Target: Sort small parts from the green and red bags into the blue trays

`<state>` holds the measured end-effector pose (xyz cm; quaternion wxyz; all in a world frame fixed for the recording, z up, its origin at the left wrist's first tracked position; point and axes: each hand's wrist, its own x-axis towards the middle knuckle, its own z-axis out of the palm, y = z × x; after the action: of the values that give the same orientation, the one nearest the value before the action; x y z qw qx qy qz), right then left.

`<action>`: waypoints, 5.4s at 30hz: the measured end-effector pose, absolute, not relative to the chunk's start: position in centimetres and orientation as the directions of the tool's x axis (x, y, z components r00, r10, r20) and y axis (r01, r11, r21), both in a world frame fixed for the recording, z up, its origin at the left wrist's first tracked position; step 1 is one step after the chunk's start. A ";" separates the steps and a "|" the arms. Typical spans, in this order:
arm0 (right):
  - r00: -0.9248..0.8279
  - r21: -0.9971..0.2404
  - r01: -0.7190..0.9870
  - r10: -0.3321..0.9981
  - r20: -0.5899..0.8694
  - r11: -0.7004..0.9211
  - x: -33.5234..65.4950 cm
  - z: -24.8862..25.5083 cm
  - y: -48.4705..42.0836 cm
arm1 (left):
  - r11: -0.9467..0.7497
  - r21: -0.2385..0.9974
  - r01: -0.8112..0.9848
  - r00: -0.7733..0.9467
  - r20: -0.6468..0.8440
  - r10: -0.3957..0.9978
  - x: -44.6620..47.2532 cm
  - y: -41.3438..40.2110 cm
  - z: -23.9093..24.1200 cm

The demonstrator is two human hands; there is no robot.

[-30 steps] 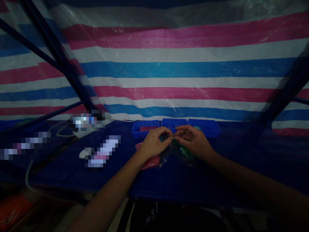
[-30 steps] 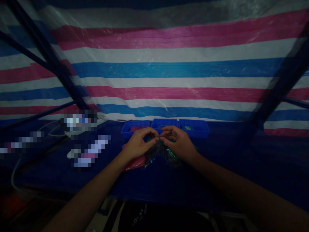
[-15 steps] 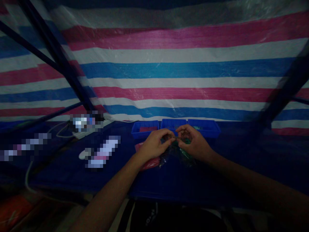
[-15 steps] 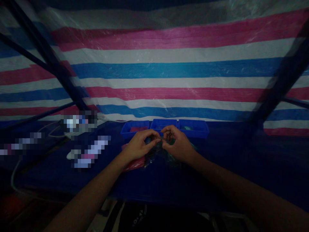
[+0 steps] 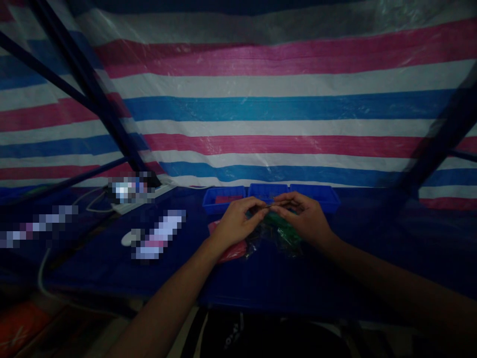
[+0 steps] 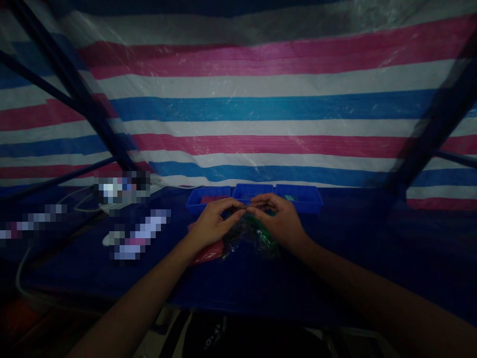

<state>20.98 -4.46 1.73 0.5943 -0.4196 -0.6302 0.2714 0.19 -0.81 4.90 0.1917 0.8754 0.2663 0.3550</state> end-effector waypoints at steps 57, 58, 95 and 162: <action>-0.098 -0.508 0.526 0.642 0.760 0.682 20.8 2.5 -5.6 | -0.556 0.821 0.129 0.535 0.414 0.736 0.3 0.4 3.4; -0.077 -0.518 0.526 0.644 0.761 0.675 20.8 2.6 -5.6 | -0.562 0.819 0.117 0.530 0.427 0.733 0.4 0.3 3.4; -0.168 -0.404 0.629 0.623 0.764 0.664 21.4 2.4 -5.3 | -0.560 0.821 0.108 0.495 0.444 0.747 0.5 -0.3 4.3; -0.287 -0.244 0.767 0.658 0.697 0.593 24.1 0.5 -1.9 | -0.779 0.339 0.528 0.689 0.366 0.626 -1.3 0.8 3.0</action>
<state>24.12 -1.95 0.54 0.3972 -0.4456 -0.7993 -0.0690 -1.30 0.81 2.96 0.1038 0.9131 0.3157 0.2362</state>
